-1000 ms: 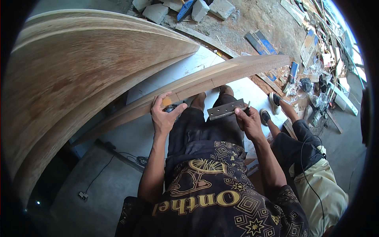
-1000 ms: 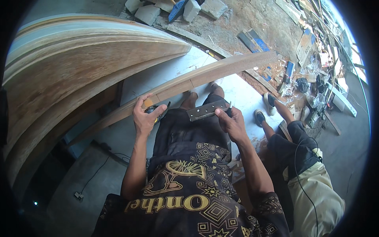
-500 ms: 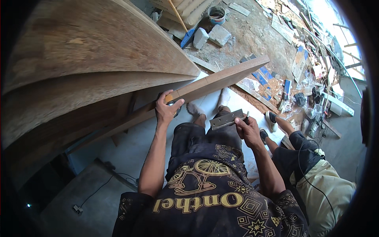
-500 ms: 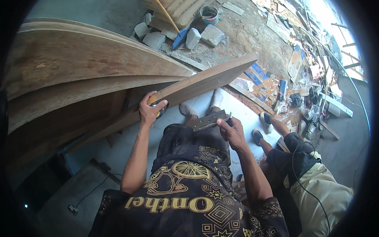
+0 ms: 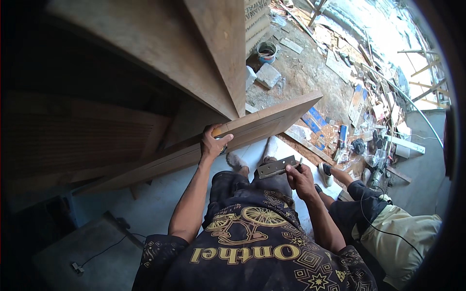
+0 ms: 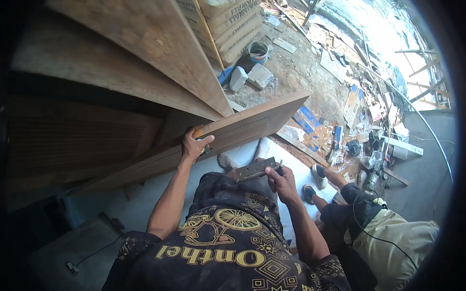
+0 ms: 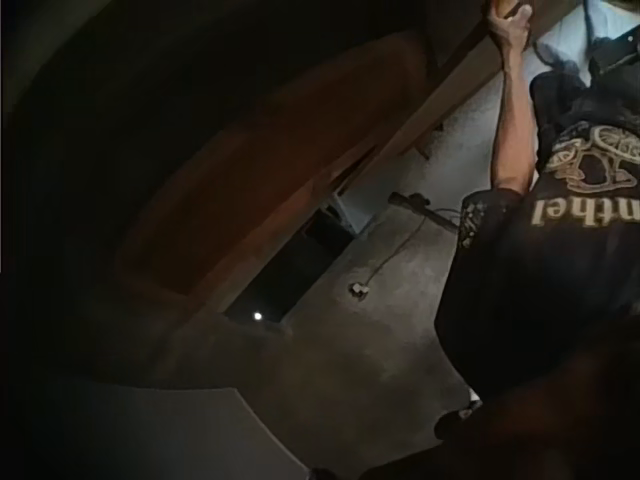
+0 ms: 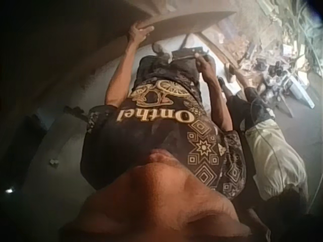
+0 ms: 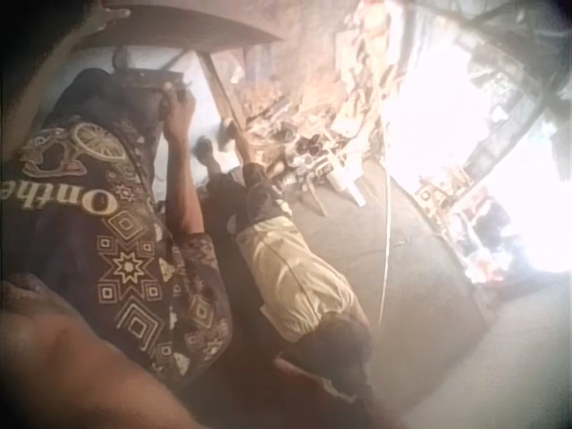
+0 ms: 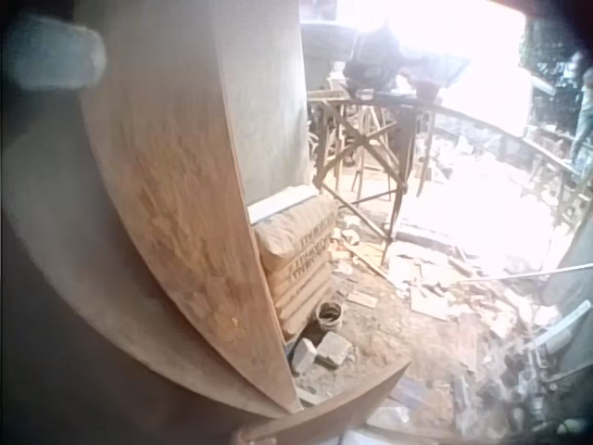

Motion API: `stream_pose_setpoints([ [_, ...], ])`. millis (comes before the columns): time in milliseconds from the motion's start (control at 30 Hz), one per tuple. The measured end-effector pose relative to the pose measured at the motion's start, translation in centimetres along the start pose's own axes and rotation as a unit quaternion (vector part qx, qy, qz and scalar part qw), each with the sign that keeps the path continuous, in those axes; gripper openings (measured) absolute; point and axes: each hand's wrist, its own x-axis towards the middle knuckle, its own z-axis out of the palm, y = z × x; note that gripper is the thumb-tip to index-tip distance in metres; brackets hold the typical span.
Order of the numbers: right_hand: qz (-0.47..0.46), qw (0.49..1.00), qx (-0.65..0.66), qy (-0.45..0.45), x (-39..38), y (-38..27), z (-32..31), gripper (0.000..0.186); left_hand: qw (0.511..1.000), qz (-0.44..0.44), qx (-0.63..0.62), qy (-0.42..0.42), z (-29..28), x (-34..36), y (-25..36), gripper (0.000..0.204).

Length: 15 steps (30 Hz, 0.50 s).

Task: The person measures a wooden door and a separate wooden plank using a tape measure and marks them with a pencil.

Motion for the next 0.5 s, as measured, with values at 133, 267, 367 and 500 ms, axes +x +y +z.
stream_pose_setpoints([
  [133, -0.014, 1.000, 0.006, 0.012, -1.1, 0.7, 0.3, 0.024, 0.999, 0.033, 0.017, -0.009, 0.5, 1.2, -1.5, 0.057],
  [267, -0.039, 0.999, -0.010, 0.012, -2.1, 0.9, 1.1, 0.023, 0.998, 0.052, 0.021, -0.001, 0.8, 0.7, -0.1, 0.059],
  [367, -0.048, 0.999, -0.009, 0.019, -2.7, 1.4, 2.5, 0.023, 0.993, 0.091, 0.071, 0.030, 0.0, 1.5, -2.3, 0.059],
  [500, -0.057, 0.998, -0.012, 0.038, -3.4, 1.9, 3.7, 0.024, 0.999, 0.019, 0.044, -0.015, 0.0, 1.6, -1.2, 0.064],
])
